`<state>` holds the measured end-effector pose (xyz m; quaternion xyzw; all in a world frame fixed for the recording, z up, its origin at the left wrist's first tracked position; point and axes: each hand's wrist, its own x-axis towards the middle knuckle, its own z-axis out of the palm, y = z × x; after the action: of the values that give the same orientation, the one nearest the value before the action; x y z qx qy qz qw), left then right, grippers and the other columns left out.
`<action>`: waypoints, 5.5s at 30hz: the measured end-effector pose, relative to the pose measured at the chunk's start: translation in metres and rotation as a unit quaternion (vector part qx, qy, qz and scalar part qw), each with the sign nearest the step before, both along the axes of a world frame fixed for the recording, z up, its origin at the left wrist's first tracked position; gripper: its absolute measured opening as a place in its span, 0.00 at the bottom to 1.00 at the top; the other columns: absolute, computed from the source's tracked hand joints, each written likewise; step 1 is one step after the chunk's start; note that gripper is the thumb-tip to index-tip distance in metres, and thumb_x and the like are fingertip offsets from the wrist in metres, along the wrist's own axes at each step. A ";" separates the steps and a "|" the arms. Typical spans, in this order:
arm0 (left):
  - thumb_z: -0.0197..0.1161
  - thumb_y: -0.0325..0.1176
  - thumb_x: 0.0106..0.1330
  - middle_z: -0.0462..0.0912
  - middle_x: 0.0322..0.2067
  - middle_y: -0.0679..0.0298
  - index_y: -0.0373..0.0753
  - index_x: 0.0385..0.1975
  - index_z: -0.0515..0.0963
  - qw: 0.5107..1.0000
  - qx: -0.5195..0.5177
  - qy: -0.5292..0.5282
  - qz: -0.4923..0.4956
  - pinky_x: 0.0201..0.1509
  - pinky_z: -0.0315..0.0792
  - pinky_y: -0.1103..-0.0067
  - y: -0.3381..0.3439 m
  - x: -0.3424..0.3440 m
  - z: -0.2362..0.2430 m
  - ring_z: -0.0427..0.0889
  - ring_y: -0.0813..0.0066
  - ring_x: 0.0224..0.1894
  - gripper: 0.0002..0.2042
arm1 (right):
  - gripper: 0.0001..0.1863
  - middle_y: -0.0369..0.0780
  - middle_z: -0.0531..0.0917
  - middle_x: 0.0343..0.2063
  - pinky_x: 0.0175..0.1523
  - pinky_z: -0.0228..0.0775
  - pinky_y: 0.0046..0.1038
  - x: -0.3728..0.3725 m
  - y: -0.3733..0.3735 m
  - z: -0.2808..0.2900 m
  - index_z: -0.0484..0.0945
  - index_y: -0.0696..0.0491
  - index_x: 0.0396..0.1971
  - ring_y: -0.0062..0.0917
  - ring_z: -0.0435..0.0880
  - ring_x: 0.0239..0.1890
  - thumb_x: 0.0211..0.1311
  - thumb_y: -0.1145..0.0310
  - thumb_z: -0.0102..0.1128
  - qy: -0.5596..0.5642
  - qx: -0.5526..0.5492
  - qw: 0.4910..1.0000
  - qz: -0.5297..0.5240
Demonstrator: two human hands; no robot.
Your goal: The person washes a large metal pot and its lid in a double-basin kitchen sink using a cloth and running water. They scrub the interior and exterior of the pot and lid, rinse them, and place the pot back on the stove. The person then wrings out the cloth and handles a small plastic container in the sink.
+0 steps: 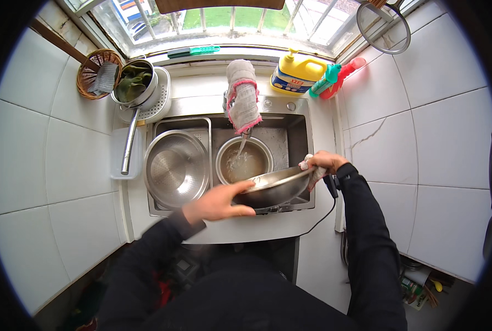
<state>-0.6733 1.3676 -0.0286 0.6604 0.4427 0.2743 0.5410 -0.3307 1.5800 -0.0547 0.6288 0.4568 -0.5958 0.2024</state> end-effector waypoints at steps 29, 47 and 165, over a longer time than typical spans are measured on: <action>0.62 0.40 0.74 0.86 0.33 0.70 0.33 0.41 0.84 0.866 -0.146 -0.188 0.439 0.36 0.72 0.86 0.038 -0.026 -0.024 0.80 0.86 0.31 0.14 | 0.25 0.35 0.86 0.41 0.49 0.73 0.22 -0.038 -0.106 -0.076 0.82 0.58 0.51 0.18 0.82 0.41 0.74 0.50 0.54 0.343 0.197 0.838 -0.377; 0.59 0.50 0.74 0.87 0.36 0.66 0.36 0.42 0.82 0.834 -0.163 -0.250 0.465 0.39 0.77 0.82 0.025 -0.069 -0.042 0.84 0.79 0.34 0.20 | 0.24 0.36 0.82 0.38 0.44 0.71 0.21 -0.039 -0.148 -0.120 0.78 0.59 0.56 0.19 0.78 0.38 0.57 0.73 0.52 0.315 0.142 0.859 -0.377; 0.60 0.25 0.67 0.83 0.41 0.63 0.36 0.48 0.75 0.789 -0.390 -0.240 0.409 0.42 0.82 0.73 0.020 0.038 -0.177 0.85 0.71 0.42 0.11 | 0.11 0.35 0.85 0.29 0.41 0.71 0.24 -0.004 -0.143 -0.016 0.82 0.63 0.38 0.18 0.78 0.31 0.63 0.71 0.61 0.141 0.458 0.836 -0.266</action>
<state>-0.6350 1.3878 -0.2056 0.0634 0.5971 0.4237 0.6781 -0.3348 1.4374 -0.0709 0.6560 0.5160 -0.4317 -0.3421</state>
